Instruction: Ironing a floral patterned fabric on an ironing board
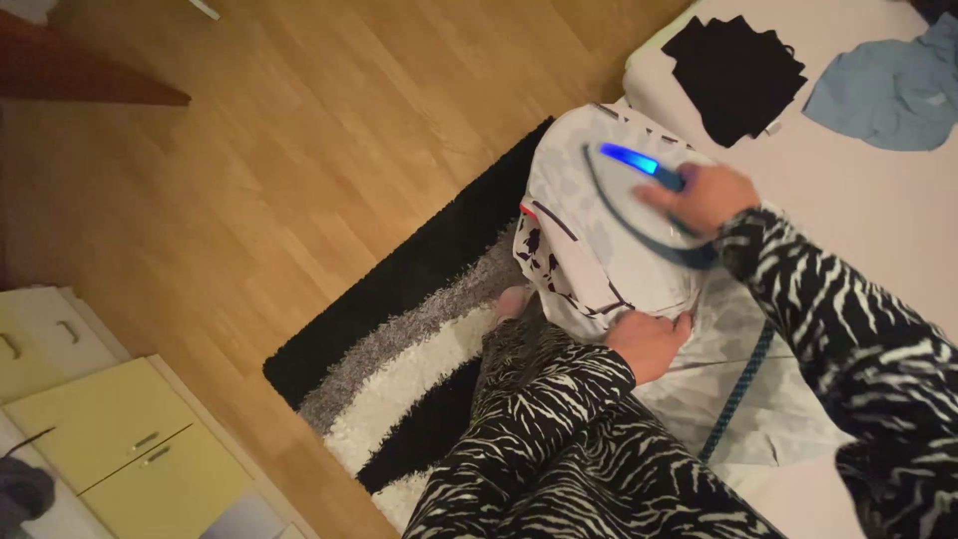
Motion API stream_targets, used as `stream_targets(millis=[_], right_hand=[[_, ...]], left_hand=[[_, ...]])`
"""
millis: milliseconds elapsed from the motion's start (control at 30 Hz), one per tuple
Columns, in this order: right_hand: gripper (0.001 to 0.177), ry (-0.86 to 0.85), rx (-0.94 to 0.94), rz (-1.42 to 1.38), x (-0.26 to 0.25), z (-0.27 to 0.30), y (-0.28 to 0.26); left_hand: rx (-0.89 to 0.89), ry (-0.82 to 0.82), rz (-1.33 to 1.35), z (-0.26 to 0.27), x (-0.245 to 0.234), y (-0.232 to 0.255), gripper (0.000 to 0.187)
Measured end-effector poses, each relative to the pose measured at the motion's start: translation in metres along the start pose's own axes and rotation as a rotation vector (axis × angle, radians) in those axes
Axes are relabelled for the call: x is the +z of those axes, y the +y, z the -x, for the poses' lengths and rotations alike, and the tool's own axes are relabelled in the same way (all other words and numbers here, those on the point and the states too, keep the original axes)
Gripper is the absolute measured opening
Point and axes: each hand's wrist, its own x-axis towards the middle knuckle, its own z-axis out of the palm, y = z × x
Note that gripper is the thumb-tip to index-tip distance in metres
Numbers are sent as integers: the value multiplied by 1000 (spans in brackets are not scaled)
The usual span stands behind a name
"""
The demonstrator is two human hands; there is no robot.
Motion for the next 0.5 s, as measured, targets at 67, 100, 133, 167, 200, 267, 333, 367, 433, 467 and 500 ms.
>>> stream_targets(millis=[67, 100, 133, 167, 200, 267, 333, 367, 433, 467, 500], right_hand=[[78, 87, 4, 2, 0, -35, 7], [78, 175, 14, 7, 0, -51, 13], [78, 177, 18, 3, -10, -55, 6], [74, 114, 54, -86, -20, -59, -1], [74, 46, 86, -176, -29, -63, -9], [74, -19, 77, -161, -39, -34, -25], [79, -82, 70, -145, -29, -11, -26], [80, -45, 2, -91, -13, -2, -19], [81, -9, -59, -37, 7, 21, -9], [78, -57, -71, 16, 11, 35, -6], [76, -106, -84, 69, 15, 49, -4]], left_hand=[[17, 4, -11, 9, -33, 1, 55], [39, 10, -18, 14, -50, 3, 53], [44, 7, -21, 11, -57, 5, 53], [13, -138, -94, 7, -64, 7, 60], [-21, -283, -166, 4, -70, 9, 68], [-41, -272, -141, 3, -66, 10, 68], [-58, -260, -115, 3, -46, 6, 68], [-22, -145, -49, 4, -28, 1, 62], [20, -32, 21, 6, -10, -2, 58], [8, -13, -13, 6, -10, -1, 59], [-3, 7, -47, 7, -9, -1, 60]])
